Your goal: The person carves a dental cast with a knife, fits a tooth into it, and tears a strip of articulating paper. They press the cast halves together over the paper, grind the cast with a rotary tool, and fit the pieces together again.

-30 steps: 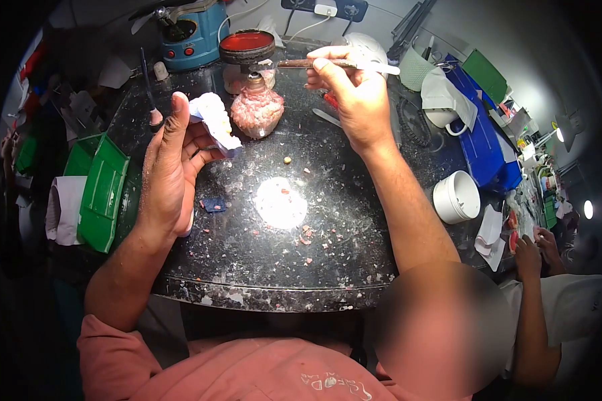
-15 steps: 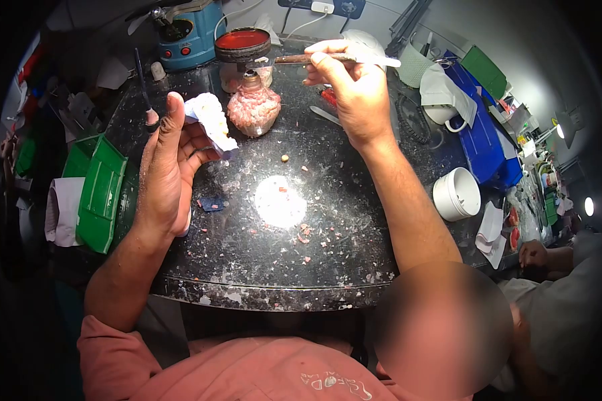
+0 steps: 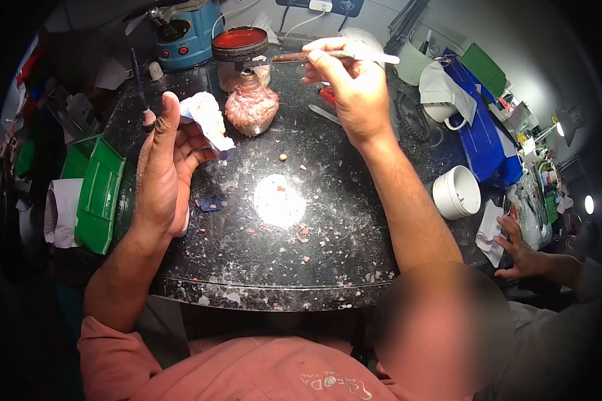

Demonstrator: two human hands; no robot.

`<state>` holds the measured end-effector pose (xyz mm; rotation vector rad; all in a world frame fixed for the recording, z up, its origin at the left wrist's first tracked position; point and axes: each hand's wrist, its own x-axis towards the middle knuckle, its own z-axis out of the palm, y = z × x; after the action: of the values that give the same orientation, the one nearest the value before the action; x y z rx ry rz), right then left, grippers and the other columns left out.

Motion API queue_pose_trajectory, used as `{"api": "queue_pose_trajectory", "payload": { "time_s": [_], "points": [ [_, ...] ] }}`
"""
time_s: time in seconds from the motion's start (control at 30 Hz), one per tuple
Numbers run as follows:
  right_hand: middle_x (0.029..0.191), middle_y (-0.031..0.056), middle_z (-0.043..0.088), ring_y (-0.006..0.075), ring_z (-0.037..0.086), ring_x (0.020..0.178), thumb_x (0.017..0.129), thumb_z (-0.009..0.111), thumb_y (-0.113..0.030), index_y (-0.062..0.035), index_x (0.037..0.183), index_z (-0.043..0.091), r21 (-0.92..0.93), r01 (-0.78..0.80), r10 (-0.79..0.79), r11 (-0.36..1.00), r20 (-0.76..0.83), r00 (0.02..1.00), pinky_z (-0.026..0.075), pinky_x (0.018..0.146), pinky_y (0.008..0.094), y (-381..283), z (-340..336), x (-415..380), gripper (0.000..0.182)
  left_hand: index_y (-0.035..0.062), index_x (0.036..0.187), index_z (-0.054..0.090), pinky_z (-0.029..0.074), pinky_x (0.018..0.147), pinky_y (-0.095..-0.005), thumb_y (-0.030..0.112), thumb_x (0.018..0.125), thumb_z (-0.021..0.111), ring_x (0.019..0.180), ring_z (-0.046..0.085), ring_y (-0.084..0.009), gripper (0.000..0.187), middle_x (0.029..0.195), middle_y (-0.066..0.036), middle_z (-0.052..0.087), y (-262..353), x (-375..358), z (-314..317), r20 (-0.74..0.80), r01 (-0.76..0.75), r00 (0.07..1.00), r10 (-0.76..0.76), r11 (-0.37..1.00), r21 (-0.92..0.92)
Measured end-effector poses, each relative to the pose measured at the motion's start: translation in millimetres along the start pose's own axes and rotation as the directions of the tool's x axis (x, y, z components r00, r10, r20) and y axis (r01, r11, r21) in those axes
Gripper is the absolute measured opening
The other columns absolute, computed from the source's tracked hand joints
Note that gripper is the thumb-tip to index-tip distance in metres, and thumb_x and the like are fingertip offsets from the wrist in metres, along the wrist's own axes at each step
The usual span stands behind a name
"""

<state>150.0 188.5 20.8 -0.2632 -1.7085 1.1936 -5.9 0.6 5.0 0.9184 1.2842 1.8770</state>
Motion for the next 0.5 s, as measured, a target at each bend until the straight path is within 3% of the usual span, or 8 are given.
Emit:
{"api": "queue_pose_trajectory", "payload": {
  "time_s": [0.37,0.5],
  "points": [
    [0.094,0.0086,0.065,0.014,0.063,0.081,0.093,0.059,-0.012,0.0016,0.1,0.065,-0.014,0.0,0.0,1.0,-0.009,1.0,0.056,0.075,0.0307,-1.9,0.0,-1.0,0.017,-0.0031,0.103,0.062,0.051,0.077,-0.0317,0.064,0.091,0.049,0.083,0.063,-0.0175,0.069,0.088,-0.01,0.063,-0.1,-0.3,-0.1,0.004,-0.019,1.0,0.019,1.0,0.009],
    [0.088,0.0077,0.063,0.0132,0.06,0.076,0.09,0.056,-0.013,0.0022,0.097,0.064,0.249,-0.14,0.096,0.958,0.182,0.979,0.055,0.071,0.0313,-9.4,-0.6,-4.6,0.018,-0.0038,0.103,0.061,0.051,0.076,-0.0321,0.064,0.091,0.049,0.082,0.064,-0.0182,0.07,0.087,-0.01,0.063,-0.2,0.4,-0.2,-0.003,-0.016,1.0,0.016,1.0,0.014]
  ]
}}
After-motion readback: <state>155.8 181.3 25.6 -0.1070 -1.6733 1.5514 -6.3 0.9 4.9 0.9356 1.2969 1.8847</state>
